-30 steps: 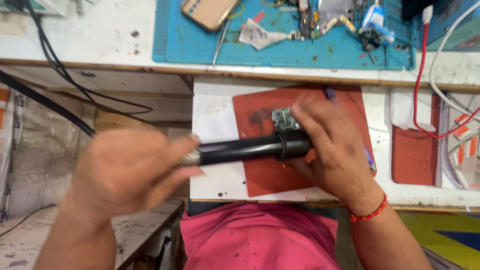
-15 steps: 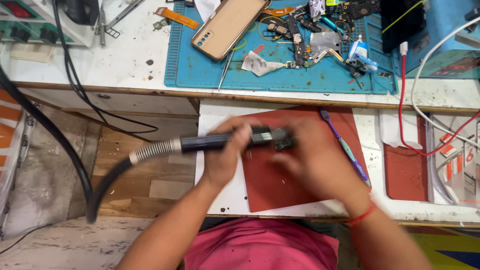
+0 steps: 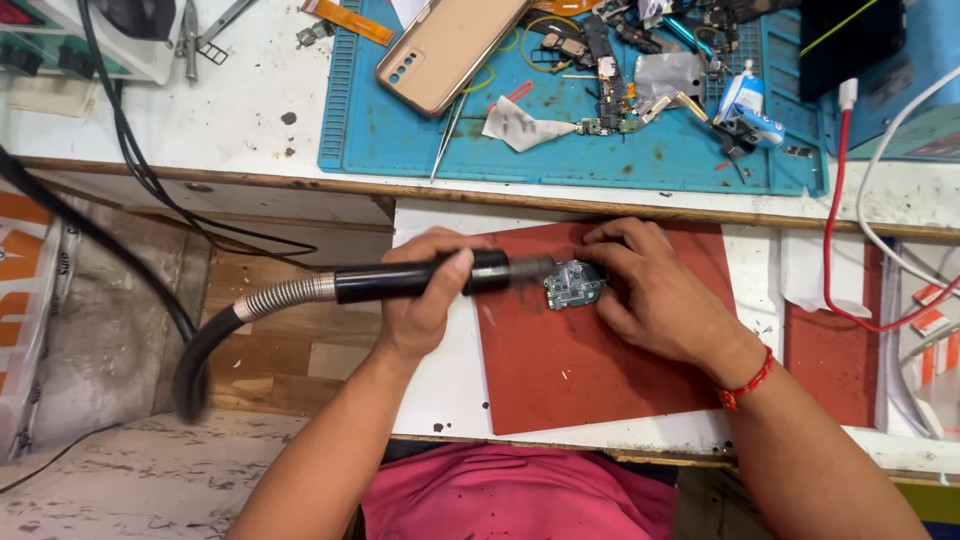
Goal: The person cleans a small green circuit board using a toothbrush and a handheld air blower. They scrub the board with the brush and then use the blower to remove debris from the surface and the surrounding mat.
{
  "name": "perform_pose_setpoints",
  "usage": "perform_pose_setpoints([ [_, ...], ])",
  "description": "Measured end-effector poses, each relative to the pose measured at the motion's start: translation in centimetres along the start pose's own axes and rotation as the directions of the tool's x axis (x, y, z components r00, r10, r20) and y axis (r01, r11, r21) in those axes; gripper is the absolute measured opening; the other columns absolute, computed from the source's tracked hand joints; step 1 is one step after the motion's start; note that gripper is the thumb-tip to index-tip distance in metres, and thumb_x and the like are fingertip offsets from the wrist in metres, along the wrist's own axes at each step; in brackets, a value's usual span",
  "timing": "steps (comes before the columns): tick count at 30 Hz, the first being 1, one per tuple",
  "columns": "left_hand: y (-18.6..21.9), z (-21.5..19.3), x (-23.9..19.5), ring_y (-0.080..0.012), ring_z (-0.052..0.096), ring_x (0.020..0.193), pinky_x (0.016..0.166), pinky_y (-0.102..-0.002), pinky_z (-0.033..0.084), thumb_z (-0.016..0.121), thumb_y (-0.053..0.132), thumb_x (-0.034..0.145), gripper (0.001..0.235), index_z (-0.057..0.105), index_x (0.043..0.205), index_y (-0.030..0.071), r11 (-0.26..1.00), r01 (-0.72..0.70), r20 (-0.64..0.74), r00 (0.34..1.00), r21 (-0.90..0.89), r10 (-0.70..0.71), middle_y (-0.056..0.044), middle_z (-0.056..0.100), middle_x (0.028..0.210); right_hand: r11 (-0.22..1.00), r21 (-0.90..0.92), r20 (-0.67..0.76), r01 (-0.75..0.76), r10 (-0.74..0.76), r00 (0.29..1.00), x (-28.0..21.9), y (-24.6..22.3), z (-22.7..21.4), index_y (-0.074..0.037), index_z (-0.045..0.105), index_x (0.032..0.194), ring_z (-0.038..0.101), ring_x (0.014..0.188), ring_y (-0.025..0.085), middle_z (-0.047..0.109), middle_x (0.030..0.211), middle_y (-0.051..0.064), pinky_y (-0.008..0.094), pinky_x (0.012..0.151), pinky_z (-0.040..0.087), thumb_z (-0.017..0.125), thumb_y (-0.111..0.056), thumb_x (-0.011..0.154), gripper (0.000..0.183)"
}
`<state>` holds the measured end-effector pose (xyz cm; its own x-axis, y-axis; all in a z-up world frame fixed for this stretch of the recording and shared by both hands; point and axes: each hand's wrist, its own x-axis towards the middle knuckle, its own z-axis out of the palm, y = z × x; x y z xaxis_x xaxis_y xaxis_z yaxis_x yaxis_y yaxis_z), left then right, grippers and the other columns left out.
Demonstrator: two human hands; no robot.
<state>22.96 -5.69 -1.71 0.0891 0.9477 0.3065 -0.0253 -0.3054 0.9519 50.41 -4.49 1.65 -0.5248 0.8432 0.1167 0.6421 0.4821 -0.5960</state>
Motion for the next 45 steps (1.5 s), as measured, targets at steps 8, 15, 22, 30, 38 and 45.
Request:
perform_pose_setpoints([
  [8, 0.0, -0.1, 0.1, -0.0209, 0.068, 0.098, 0.093, -0.034, 0.055, 0.059, 0.021, 0.1, 0.028, 0.07, 0.105, -0.004, 0.993, -0.112, 0.085, 0.99, -0.029, 0.114, -0.015, 0.074, 0.103, 0.994, -0.112, -0.221, 0.003, -0.028, 0.975, -0.5, -0.8, 1.7, 0.004, 0.063, 0.122, 0.053, 0.126, 0.044, 0.055, 0.133, 0.023, 0.047, 0.11, 0.044, 0.067, -0.002, 0.08, 0.042],
  [15, 0.6, 0.3, 0.0, -0.0184, 0.069, 0.08, 0.076, -0.032, 0.056, 0.059, 0.024, 0.097, 0.028, 0.071, 0.1, -0.001, 0.985, 0.115, 0.057, 0.992, -0.126, -0.109, -0.01, 0.072, 0.096, 0.989, -0.146, -0.188, -0.013, -0.015, 0.982, -0.5, -0.4, 1.6, 0.0, 0.065, 0.121, 0.055, 0.122, 0.042, 0.057, 0.131, 0.021, 0.048, 0.108, 0.045, 0.071, -0.007, 0.081, 0.042],
  [22, 0.5, 0.7, 0.0, -0.0208, 0.065, 0.095, 0.091, -0.034, 0.053, 0.06, 0.019, 0.099, 0.023, 0.072, 0.103, -0.001, 0.99, -0.122, 0.038, 0.992, 0.07, 0.119, -0.012, 0.073, 0.103, 0.994, -0.052, -0.07, 0.096, -0.099, 0.993, -0.4, 0.8, 0.0, -0.005, 0.065, 0.123, 0.055, 0.125, 0.038, 0.058, 0.136, 0.015, 0.047, 0.107, 0.045, 0.071, -0.01, 0.079, 0.045],
  [30, 0.6, 0.6, 0.2, -0.0235, 0.065, 0.098, 0.096, -0.037, 0.052, 0.063, 0.019, 0.096, 0.023, 0.073, 0.102, 0.0, 0.986, -0.127, 0.023, 0.992, 0.112, 0.125, -0.012, 0.075, 0.101, 0.995, -0.01, -0.027, 0.095, -0.096, 0.995, -0.2, 1.1, -0.4, -0.003, 0.065, 0.128, 0.056, 0.126, 0.038, 0.058, 0.137, 0.016, 0.047, 0.108, 0.044, 0.071, -0.012, 0.08, 0.049],
  [38, 0.4, 0.4, 0.4, -0.0258, 0.064, 0.099, 0.095, -0.039, 0.052, 0.066, 0.019, 0.094, 0.024, 0.074, 0.103, -0.001, 0.983, -0.078, -0.018, 0.996, 0.166, 0.082, -0.011, 0.073, 0.099, 0.994, -0.022, -0.033, 0.108, -0.108, 0.994, -0.1, 1.0, -0.3, -0.004, 0.067, 0.124, 0.057, 0.125, 0.037, 0.06, 0.136, 0.017, 0.046, 0.106, 0.045, 0.07, -0.011, 0.083, 0.042],
  [45, 0.6, 0.5, 0.4, -0.0261, 0.064, 0.098, 0.093, -0.037, 0.052, 0.066, 0.021, 0.094, 0.025, 0.074, 0.103, 0.0, 0.97, -0.141, 0.048, 0.99, 0.199, 0.134, -0.012, 0.075, 0.097, 0.996, 0.005, -0.043, 0.092, -0.091, 0.995, -0.2, 1.3, -0.3, -0.001, 0.065, 0.126, 0.058, 0.124, 0.037, 0.06, 0.134, 0.018, 0.043, 0.105, 0.047, 0.071, -0.01, 0.083, 0.044],
])
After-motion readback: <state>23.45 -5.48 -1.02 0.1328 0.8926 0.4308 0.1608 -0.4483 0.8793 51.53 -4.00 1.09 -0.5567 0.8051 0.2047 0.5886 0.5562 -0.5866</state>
